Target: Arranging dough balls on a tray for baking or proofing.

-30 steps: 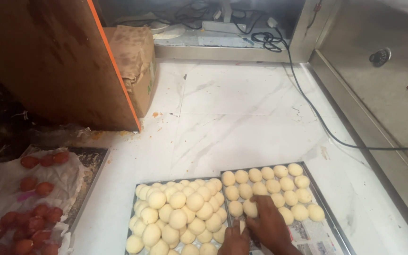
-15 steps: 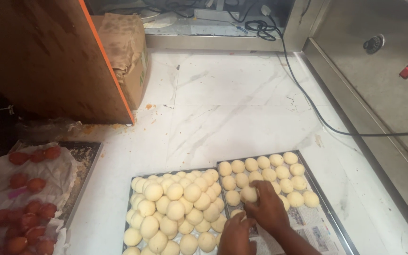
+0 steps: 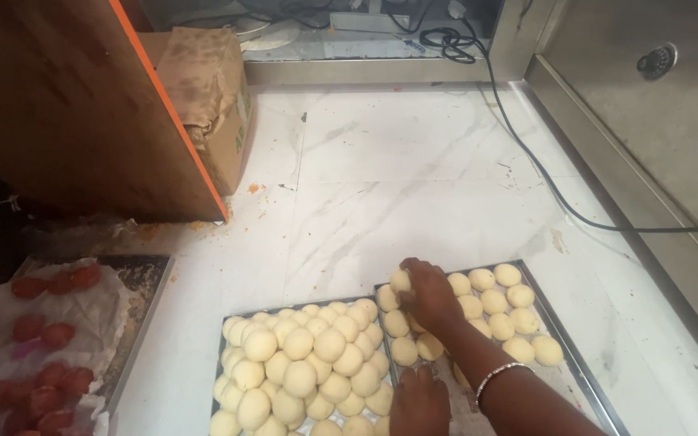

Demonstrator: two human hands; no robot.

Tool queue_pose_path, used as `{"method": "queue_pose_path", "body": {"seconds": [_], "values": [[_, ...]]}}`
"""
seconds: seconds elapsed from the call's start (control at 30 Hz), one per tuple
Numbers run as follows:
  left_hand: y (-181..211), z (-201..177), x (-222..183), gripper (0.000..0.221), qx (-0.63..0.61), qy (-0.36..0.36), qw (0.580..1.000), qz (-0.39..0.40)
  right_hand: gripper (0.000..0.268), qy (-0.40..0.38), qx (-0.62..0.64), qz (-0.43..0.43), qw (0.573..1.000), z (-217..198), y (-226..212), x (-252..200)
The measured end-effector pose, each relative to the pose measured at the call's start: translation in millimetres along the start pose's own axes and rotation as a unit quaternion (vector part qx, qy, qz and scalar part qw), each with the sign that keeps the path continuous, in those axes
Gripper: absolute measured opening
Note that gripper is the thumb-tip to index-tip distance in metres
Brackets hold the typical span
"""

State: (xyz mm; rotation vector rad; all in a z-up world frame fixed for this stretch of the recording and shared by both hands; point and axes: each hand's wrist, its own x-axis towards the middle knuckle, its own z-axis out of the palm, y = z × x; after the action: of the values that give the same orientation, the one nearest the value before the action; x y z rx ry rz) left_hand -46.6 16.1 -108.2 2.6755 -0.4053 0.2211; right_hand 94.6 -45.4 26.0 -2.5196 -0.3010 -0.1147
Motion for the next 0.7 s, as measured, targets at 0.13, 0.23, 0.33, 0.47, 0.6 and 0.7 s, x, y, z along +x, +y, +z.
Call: {"method": "queue_pose_path", "body": {"seconds": [0.13, 0.23, 0.33, 0.47, 0.6, 0.7], "values": [[-10, 29, -8, 0.015, -0.012, 0.035, 0.999, 0.034, 0.050, 0.013, 0.018, -0.015, 1.000, 8, -1, 2], [-22, 43, -10, 0.011, 0.014, 0.093, 0.993, 0.064, 0.052, -0.011, -0.027, -0.031, 0.999, 19, 1, 3], [-31, 52, -14, 0.009, 0.013, 0.116, 0.990, 0.083, 0.049, -0.026, -0.063, -0.032, 0.997, 27, 3, 3], [-22, 24, -16, 0.006, -0.023, 0.101, 0.992, 0.068, 0.060, -0.006, -0.056, -0.041, 0.998, 24, 3, -6], [16, -63, -21, 0.008, -0.067, -0.003, 0.997, -0.027, 0.065, -0.001, -0.044, -0.024, 0.999, 7, 5, -42], [22, -92, -16, 0.012, -0.059, -0.056, 0.995, -0.060, 0.063, 0.000, -0.035, 0.003, 0.999, -7, 6, -67]]}}
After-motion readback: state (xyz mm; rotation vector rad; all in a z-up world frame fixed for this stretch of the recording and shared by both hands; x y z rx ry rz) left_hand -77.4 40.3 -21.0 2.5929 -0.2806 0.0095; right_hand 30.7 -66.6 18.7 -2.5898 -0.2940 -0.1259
